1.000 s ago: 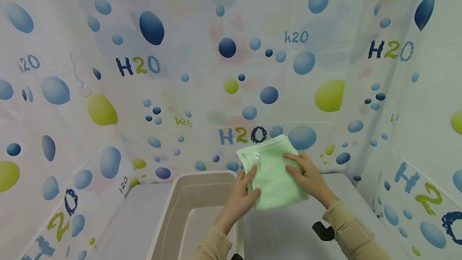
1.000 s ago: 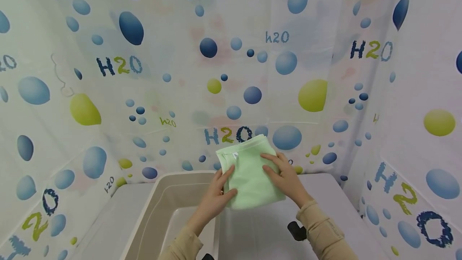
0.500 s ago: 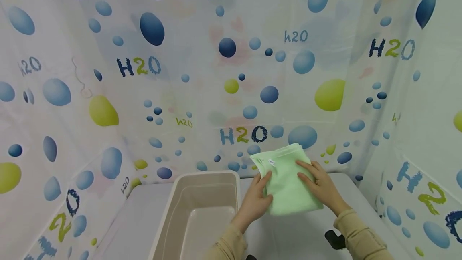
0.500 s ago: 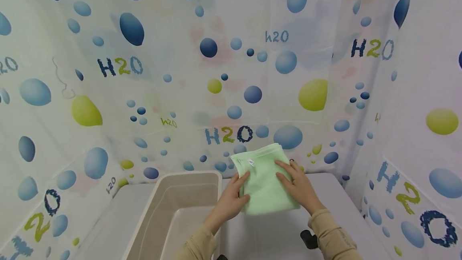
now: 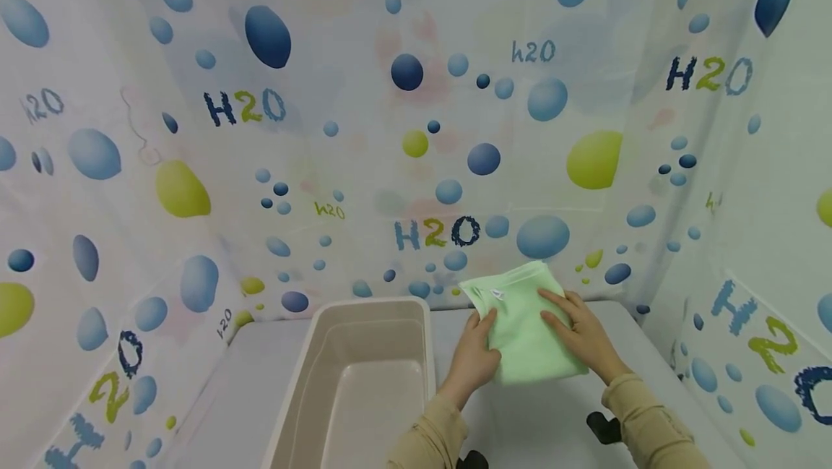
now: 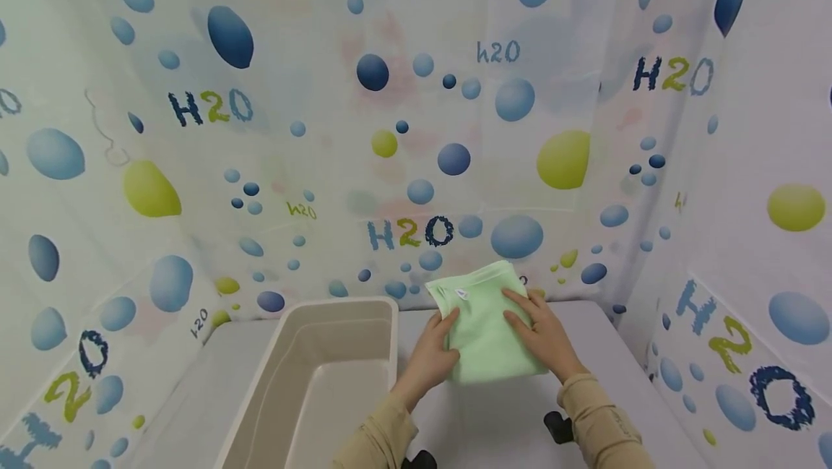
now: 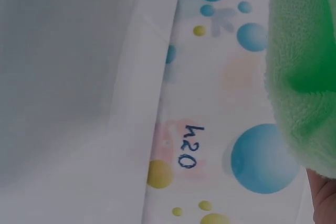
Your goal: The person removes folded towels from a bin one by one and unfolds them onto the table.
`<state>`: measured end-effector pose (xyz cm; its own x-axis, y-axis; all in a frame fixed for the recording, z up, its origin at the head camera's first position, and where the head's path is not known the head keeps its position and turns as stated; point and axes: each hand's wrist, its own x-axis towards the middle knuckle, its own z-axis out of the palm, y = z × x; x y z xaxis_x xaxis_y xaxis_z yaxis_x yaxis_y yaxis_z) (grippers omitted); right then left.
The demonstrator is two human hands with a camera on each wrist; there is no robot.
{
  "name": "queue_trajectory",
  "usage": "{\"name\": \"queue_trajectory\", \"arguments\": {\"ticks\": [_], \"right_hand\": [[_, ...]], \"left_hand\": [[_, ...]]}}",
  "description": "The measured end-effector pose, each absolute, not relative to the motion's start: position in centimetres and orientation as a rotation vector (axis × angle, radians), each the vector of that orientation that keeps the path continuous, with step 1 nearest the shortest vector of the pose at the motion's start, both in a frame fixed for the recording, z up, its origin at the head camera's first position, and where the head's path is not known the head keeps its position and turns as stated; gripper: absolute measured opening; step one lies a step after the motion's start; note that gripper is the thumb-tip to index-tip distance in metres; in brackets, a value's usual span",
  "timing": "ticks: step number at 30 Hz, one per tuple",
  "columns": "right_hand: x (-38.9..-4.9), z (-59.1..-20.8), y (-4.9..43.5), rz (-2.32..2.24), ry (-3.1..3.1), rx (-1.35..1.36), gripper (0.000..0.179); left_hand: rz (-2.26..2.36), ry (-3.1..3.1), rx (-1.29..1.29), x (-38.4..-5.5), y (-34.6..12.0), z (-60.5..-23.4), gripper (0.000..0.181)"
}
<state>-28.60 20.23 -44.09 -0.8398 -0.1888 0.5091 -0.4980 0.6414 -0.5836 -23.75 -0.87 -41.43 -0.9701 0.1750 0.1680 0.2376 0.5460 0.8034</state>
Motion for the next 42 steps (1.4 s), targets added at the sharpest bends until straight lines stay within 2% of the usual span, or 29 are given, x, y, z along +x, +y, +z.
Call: {"name": "queue_trajectory", "arguments": {"ticks": [13,26,34,42], "right_hand": [[-28.7,-47.8,20.9,1.059,-2.569,0.462,0.040],[-28.1,-51.3,21.7,1.067,-2.609,0.393,0.040],[-27.8,-53.6,21.8,1.058,-2.656,0.369,0.040],[-27.5,-55.8,20.9,1.081,-2.750,0.305,0.041]], "left_hand": [[-1.446,-2.768,-0.127,-23.6,1.2,-43.9,0.072],[-1.317,-2.851,-0.092,-22.6,3.0,-45.4,0.064],[-1.434,-2.834,-0.060,-22.5,3.0,-48.6,0.063],[-1.318,-2.848,-0.015,-22.7,2.4,-51.5,0.062]]}}
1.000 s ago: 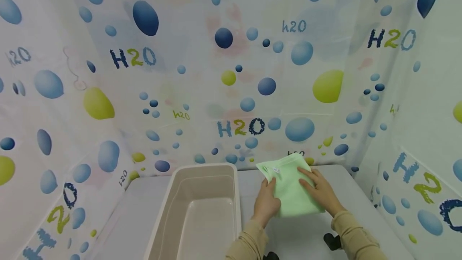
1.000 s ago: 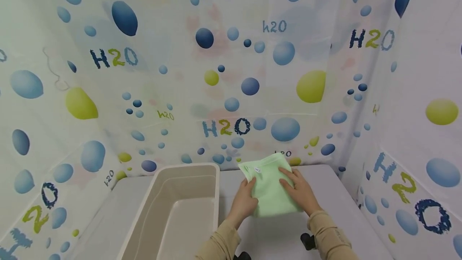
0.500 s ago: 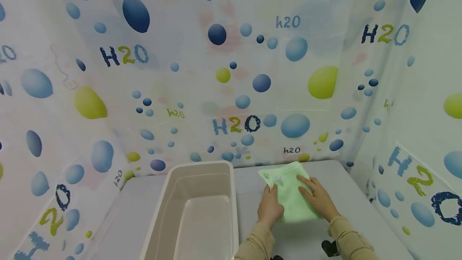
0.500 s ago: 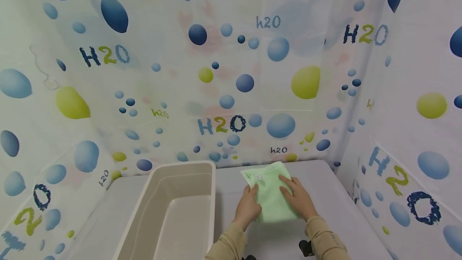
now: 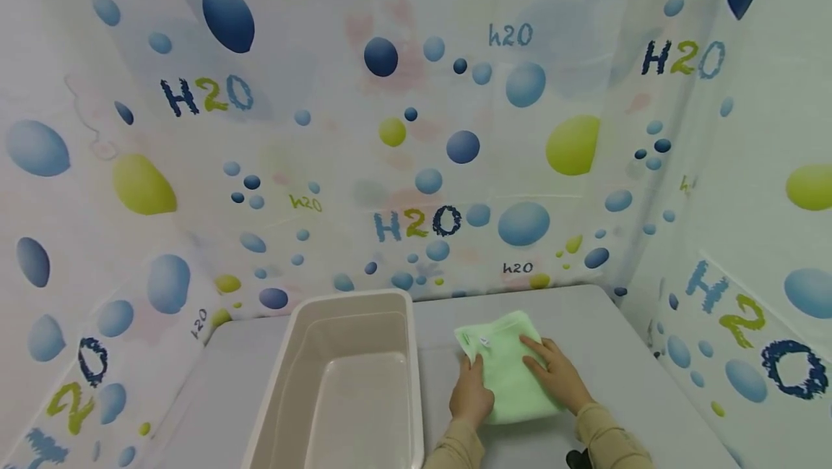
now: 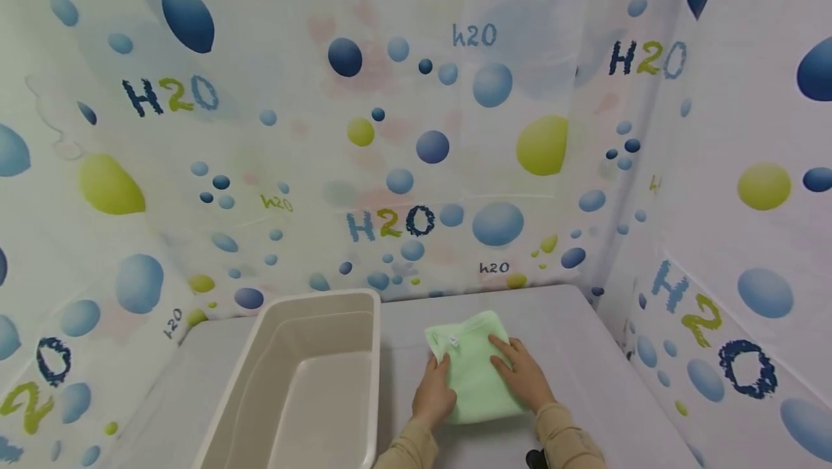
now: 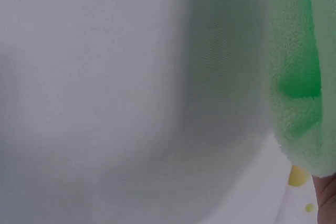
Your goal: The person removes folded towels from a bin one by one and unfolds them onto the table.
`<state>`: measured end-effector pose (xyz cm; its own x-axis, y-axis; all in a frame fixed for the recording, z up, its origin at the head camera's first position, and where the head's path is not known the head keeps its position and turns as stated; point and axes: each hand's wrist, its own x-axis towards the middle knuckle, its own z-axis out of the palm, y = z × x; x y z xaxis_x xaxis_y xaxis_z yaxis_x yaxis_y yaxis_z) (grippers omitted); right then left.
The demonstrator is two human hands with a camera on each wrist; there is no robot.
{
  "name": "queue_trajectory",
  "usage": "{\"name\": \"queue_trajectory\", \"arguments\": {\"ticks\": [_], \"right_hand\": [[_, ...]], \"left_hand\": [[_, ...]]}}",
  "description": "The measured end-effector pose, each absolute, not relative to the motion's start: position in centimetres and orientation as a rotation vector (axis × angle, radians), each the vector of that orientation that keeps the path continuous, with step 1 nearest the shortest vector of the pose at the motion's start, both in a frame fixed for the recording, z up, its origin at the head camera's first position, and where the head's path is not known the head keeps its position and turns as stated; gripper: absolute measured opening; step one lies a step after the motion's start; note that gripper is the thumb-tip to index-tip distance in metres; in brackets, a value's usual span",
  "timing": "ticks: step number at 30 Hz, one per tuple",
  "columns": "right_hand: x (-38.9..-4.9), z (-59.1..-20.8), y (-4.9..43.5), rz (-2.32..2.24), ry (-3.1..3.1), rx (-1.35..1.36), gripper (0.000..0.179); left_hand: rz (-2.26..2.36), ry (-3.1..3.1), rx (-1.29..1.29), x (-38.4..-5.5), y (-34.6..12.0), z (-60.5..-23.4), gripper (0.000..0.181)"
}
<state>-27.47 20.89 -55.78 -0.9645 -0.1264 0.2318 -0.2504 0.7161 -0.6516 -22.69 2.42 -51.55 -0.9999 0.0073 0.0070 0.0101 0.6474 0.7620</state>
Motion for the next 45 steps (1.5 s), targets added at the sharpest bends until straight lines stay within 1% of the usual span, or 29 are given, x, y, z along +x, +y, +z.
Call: {"name": "queue_trajectory", "arguments": {"ticks": [5,12,19,25,36,45], "right_hand": [[-27.5,-56.8,20.1,1.092,-2.776,0.272,0.041],[-27.3,-58.0,19.4,1.117,-2.762,0.259,0.041],[-27.2,-59.0,18.9,1.098,-2.748,0.251,0.040],[-27.1,-59.4,18.5,1.052,-2.767,0.235,0.040],[-27.6,-60.3,18.5,0.970,-2.852,0.204,0.040],[-28.1,-60.4,18.5,0.794,-2.884,0.214,0.038]], "left_hand": [[-1.273,-2.844,-0.009,-22.8,1.8,-52.9,0.064],[-1.265,-2.846,-0.017,-22.6,1.4,-54.4,0.062],[-1.135,-2.892,-0.031,-22.7,1.2,-55.5,0.063],[-1.032,-2.900,-0.035,-22.7,1.2,-56.0,0.060],[-0.997,-2.845,-0.013,-23.2,1.2,-56.8,0.056],[-1.005,-2.819,0.064,-23.5,1.1,-57.6,0.053]]}}
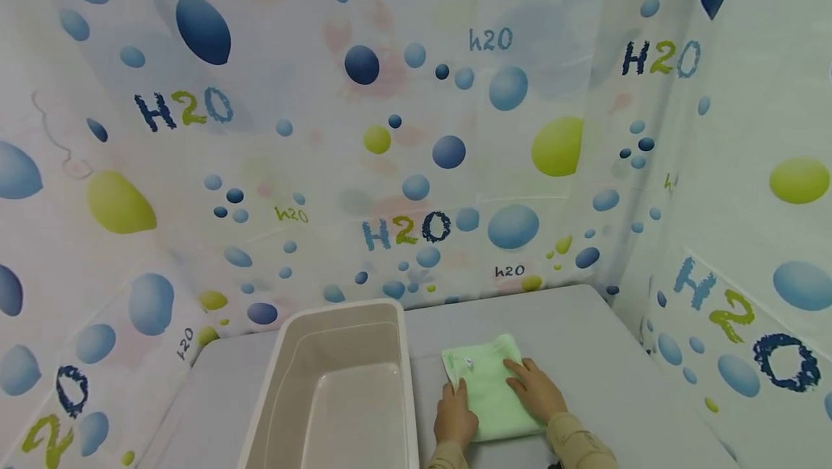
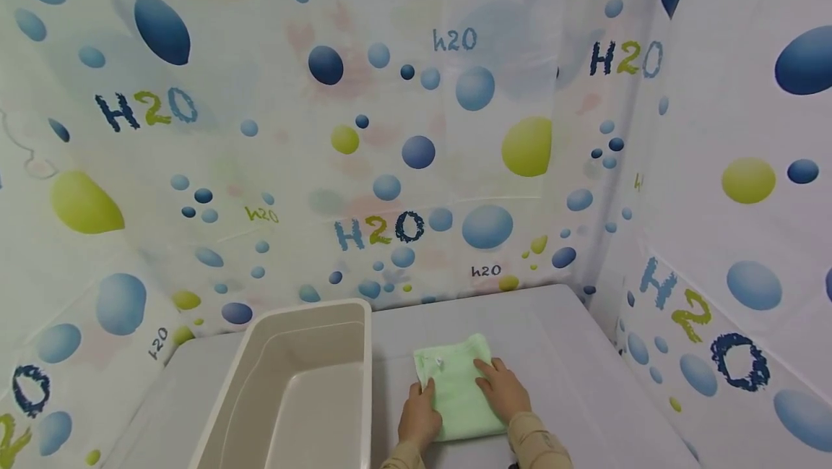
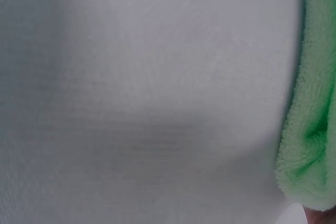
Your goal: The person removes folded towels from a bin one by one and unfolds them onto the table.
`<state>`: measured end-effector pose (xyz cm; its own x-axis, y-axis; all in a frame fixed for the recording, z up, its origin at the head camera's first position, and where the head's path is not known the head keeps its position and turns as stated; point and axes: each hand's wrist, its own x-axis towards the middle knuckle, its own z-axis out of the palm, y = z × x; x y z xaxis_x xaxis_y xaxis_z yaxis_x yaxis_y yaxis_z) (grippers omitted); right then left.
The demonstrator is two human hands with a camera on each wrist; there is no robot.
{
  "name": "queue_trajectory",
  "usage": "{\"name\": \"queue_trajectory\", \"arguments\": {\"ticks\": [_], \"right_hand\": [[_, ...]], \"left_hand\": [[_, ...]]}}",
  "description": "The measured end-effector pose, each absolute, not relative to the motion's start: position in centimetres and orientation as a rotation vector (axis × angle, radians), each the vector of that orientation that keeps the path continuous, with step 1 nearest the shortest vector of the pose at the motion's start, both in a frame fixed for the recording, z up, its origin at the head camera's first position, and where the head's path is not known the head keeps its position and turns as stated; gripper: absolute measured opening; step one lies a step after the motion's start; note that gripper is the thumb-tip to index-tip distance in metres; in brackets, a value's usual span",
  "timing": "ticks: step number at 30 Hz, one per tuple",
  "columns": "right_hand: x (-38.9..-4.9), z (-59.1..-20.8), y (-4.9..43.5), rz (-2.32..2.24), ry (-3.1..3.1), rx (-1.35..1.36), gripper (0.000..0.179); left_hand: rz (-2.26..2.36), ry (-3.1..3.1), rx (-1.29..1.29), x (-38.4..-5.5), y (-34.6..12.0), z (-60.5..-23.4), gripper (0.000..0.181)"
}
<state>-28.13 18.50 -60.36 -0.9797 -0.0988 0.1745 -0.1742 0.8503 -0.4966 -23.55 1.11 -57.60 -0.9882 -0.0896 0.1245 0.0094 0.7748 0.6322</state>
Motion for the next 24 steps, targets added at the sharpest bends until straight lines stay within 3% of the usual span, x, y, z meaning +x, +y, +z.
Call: {"name": "queue_trajectory", "arguments": {"ticks": [14,24], "right_hand": [[-27.9,-59.4,18.1,0.753,-2.958,0.194,0.037],[-28.1,-59.9,18.4,0.372,-2.779,0.257,0.036]], "left_hand": [[-0.971,-2.833,0.041,-23.1,0.3,-58.1,0.046],[-1.018,-2.837,0.003,-22.9,0.0,-58.0,0.045]]}}
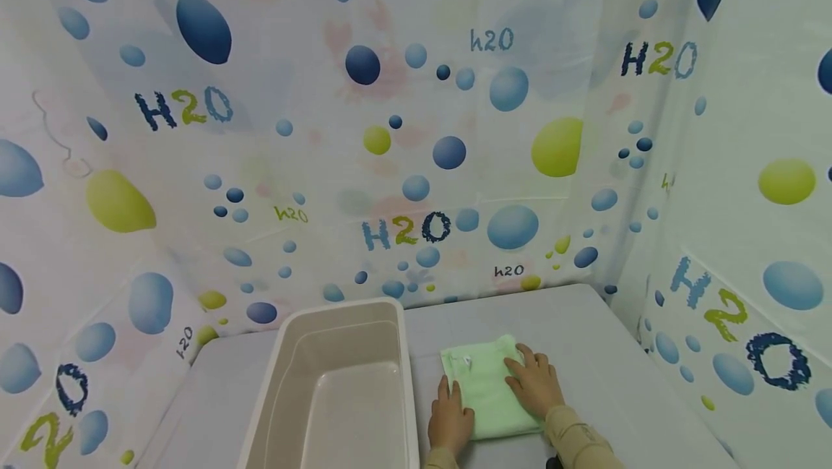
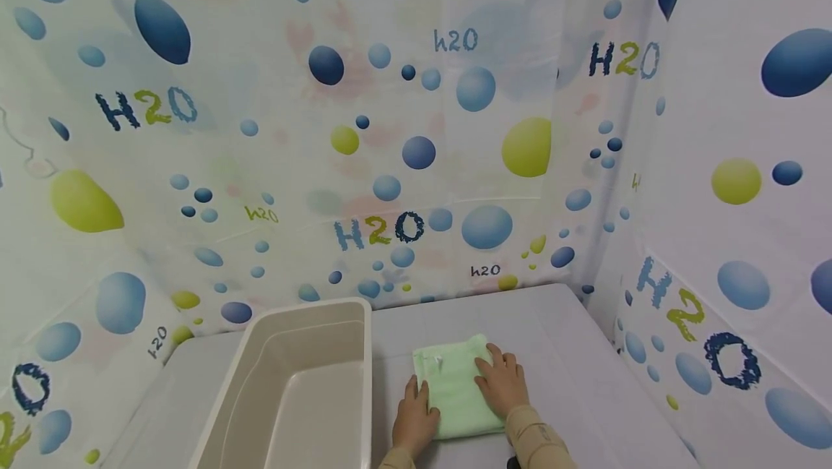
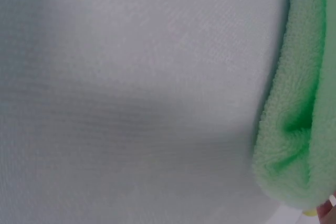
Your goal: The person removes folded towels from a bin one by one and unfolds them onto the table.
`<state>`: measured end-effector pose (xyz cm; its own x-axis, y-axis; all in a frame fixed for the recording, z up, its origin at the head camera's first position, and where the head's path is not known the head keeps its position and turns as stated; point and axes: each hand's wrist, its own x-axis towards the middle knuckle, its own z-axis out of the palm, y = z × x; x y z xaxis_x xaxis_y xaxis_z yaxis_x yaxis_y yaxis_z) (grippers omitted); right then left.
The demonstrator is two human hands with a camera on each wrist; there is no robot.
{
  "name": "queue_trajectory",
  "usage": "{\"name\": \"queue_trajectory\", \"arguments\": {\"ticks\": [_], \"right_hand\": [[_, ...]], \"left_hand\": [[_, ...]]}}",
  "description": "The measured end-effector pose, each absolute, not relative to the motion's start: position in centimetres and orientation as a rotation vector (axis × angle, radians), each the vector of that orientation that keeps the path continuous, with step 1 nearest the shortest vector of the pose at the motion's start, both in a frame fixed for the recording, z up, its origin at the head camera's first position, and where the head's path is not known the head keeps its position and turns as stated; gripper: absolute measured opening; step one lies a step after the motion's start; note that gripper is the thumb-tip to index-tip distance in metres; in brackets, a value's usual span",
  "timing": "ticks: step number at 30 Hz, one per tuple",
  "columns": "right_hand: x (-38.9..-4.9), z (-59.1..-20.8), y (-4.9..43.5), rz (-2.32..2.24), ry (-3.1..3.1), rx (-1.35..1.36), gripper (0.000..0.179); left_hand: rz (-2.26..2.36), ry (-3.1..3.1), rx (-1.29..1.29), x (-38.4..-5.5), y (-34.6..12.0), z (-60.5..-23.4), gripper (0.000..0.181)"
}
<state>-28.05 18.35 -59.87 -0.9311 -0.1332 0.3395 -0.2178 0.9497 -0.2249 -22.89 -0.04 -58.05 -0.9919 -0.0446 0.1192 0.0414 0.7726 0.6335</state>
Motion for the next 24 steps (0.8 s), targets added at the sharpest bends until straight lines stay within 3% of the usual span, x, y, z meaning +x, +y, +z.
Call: {"name": "queue_trajectory", "arguments": {"ticks": [9,18,24], "right_hand": [[-28.5,-59.1,17.7,0.418,-2.661,0.351,0.033],[-29.0,-57.4,14.7,0.910,-2.868,0.588,0.033],[-29.0,-57.1,12.6,0.804,-2.914,0.747,0.023]], "left_hand": [[-1.338,-2.635,0.101,-22.2,-0.3,-58.3,0.032],[-1.463,-2.526,0.297,-22.8,-0.6,-59.7,0.032],[-1.497,-2.492,0.310,-23.1,-0.7,-60.0,0.031]]}}
